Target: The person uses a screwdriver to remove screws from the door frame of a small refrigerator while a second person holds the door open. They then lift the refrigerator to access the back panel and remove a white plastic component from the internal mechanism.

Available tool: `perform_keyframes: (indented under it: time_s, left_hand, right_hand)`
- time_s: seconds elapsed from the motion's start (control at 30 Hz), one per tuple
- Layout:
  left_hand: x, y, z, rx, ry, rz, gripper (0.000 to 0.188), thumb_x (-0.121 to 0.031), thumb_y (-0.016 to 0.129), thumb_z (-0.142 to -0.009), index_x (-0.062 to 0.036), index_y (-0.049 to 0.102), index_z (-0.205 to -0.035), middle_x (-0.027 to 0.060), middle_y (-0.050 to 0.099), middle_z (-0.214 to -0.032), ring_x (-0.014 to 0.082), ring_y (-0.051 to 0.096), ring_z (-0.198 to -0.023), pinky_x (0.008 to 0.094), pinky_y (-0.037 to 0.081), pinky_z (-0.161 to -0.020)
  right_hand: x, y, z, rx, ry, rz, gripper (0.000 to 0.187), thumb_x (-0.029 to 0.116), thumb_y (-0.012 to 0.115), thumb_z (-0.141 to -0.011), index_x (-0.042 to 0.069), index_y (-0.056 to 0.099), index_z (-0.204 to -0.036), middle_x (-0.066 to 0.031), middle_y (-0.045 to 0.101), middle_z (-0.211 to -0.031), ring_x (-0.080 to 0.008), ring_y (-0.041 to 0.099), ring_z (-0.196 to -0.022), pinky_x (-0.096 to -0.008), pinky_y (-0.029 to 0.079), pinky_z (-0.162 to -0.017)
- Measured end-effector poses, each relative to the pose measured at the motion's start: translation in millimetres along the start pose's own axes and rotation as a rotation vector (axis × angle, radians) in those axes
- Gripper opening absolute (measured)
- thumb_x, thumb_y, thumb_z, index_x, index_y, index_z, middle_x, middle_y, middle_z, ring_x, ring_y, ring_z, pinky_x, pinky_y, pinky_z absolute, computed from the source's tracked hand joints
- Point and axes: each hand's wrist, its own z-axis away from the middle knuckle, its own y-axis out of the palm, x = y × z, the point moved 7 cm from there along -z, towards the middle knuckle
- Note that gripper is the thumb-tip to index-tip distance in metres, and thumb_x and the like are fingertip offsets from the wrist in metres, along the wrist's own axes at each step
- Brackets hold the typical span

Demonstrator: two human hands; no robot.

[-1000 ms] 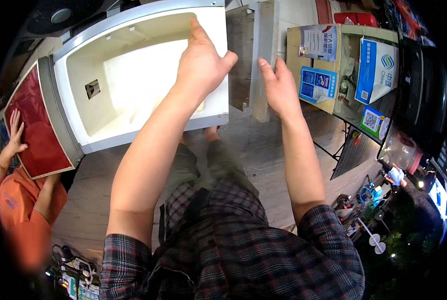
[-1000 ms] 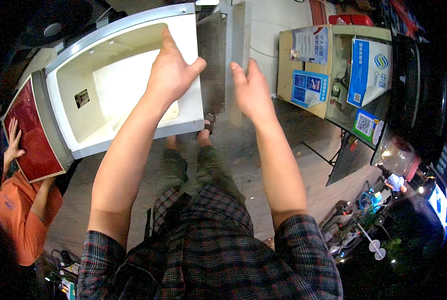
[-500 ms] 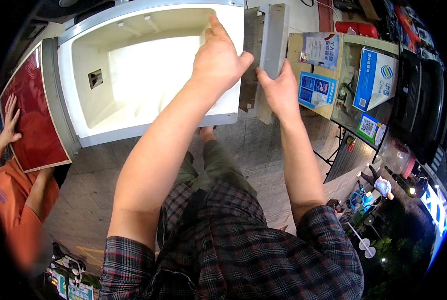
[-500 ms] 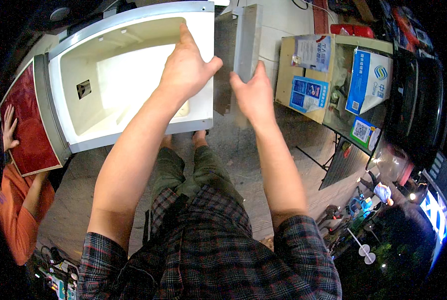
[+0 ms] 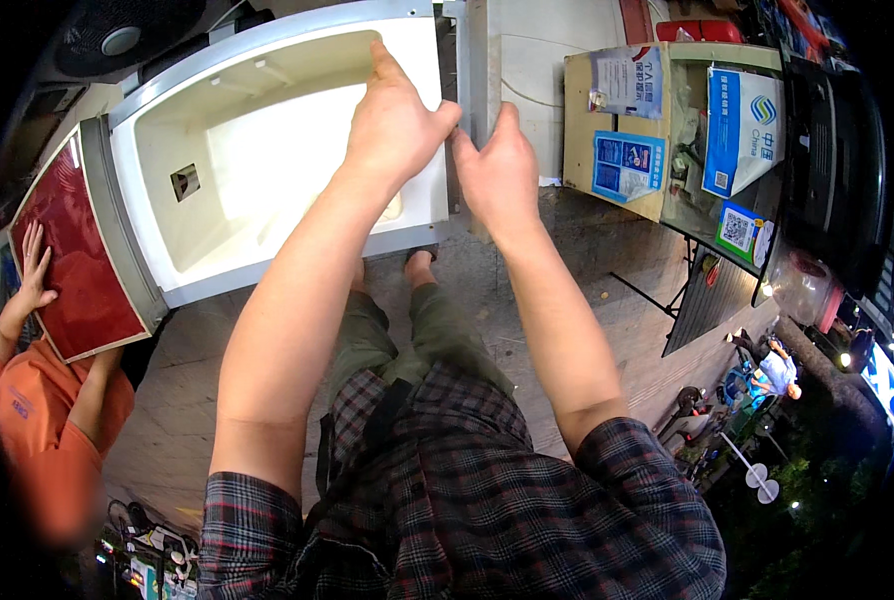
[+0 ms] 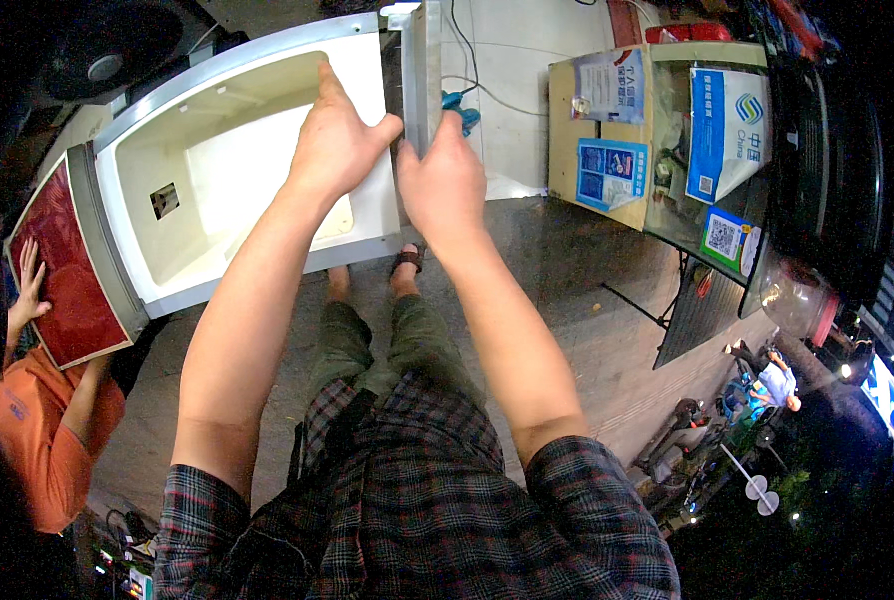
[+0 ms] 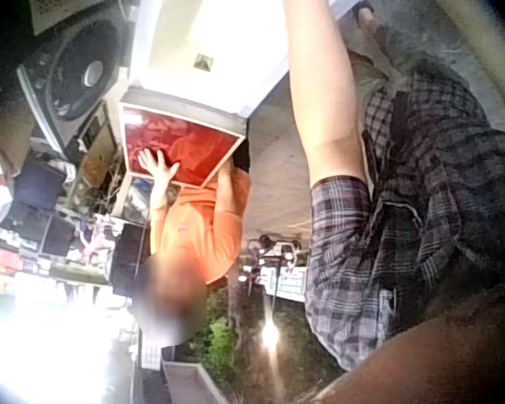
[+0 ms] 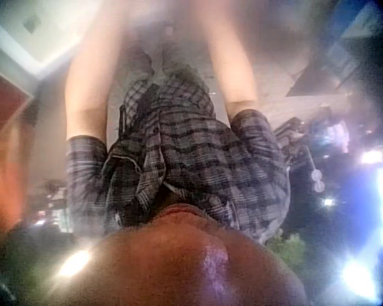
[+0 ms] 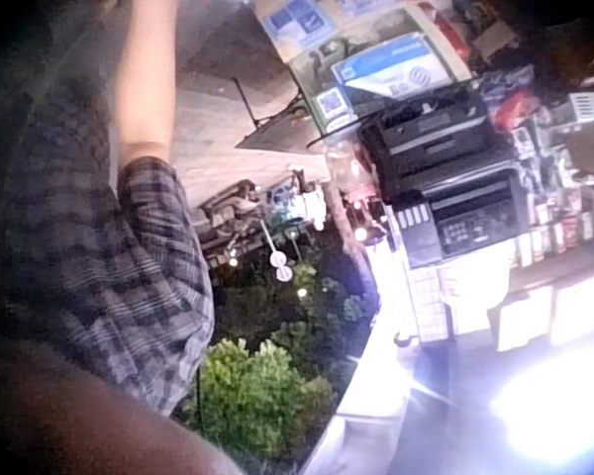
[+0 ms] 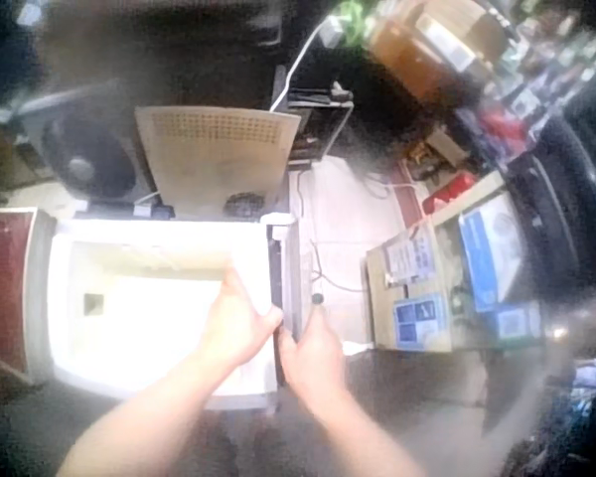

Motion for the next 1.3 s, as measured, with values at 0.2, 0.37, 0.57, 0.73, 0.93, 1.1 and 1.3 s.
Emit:
perform_keyframes:
  time_s: [0.2, 0.37, 0.57, 0.73, 0.93, 1.1, 1.3]
  left_hand:
    - [-4, -2, 2, -0.019, 0.034, -0.007, 0.119, -0.034, 0.080, -0.083, 0.0217, 0.010, -0.161, 0.0419, 0.060, -0.137, 0.0454, 0.071, -0.116, 0.0430, 0.061, -0.097]
    - [-1, 1, 1, -0.078, 0.060, -0.004, 0.117, -0.033, 0.080, -0.081, 0.0219, 0.013, -0.160, 0.0408, 0.067, -0.123, 0.0458, 0.073, -0.111, 0.0434, 0.061, -0.096]
    - [-3, 3, -1, -0.006, 0.029, -0.046, 0.121, -0.036, 0.079, -0.081, 0.0226, 0.008, -0.160, 0.0424, 0.057, -0.140, 0.0466, 0.071, -0.115, 0.0442, 0.061, -0.096]
    - [-11, -6, 10, -0.283, 0.243, -0.245, 0.098, -0.033, 0.081, -0.083, 0.0093, 0.033, -0.157, 0.0350, 0.050, -0.150, 0.0463, 0.067, -0.120, 0.0470, 0.060, -0.096]
    - [-26, -5, 51, 0.096, 0.972, -0.387, 0.034, -0.011, 0.076, -0.086, -0.0073, 0.072, -0.119, 0.0106, 0.065, -0.128, 0.0310, 0.066, -0.106, 0.0417, 0.058, -0.090]
    - [-34, -11, 57, 0.399, 1.141, -0.459, 0.032, -0.009, 0.067, -0.086, -0.0067, 0.072, -0.117, 0.0041, 0.068, -0.121, 0.0279, 0.066, -0.095, 0.0407, 0.059, -0.084]
    - [-23, 23, 75, 0.638, 1.072, -0.667, 0.032, -0.017, 0.065, -0.088, -0.0036, 0.070, -0.117, 0.0111, 0.065, -0.116, 0.0283, 0.067, -0.096, 0.0423, 0.059, -0.084]
  right_hand:
    - [2, 0, 2, -0.024, -0.057, 0.011, 0.046, 0.023, 0.075, -0.095, -0.006, 0.053, -0.124, -0.0319, 0.072, -0.098, -0.0522, 0.070, -0.097, -0.0569, 0.055, -0.085]
    - [3, 6, 3, -0.034, -0.062, 0.025, 0.041, 0.019, 0.073, -0.095, -0.001, 0.052, -0.123, -0.0287, 0.073, -0.104, -0.0516, 0.071, -0.095, -0.0592, 0.055, -0.082]
    - [4, 3, 4, -0.051, -0.083, -0.003, 0.039, 0.019, 0.072, -0.095, -0.001, 0.053, -0.122, -0.0279, 0.073, -0.105, -0.0518, 0.070, -0.095, -0.0595, 0.055, -0.081]
    - [1, 2, 0, -0.024, -0.079, -0.041, 0.036, 0.020, 0.071, -0.095, -0.002, 0.054, -0.118, -0.0280, 0.072, -0.106, -0.0514, 0.070, -0.095, -0.0595, 0.055, -0.081]
    - [1, -4, -1, -0.020, -0.113, -0.107, 0.030, 0.022, 0.064, -0.101, -0.002, 0.053, -0.115, -0.0283, 0.071, -0.106, -0.0513, 0.069, -0.095, -0.0586, 0.055, -0.080]
    - [0, -5, -1, -0.001, -0.140, -0.176, 0.032, 0.027, 0.056, -0.107, -0.004, 0.053, -0.114, -0.0298, 0.070, -0.105, -0.0517, 0.069, -0.093, -0.0593, 0.055, -0.080]
    - [-4, -9, -5, 0.111, -0.075, -0.298, 0.047, 0.038, 0.047, -0.112, -0.007, 0.052, -0.122, -0.0376, 0.069, -0.108, -0.0563, 0.065, -0.107, -0.0593, 0.051, -0.089]
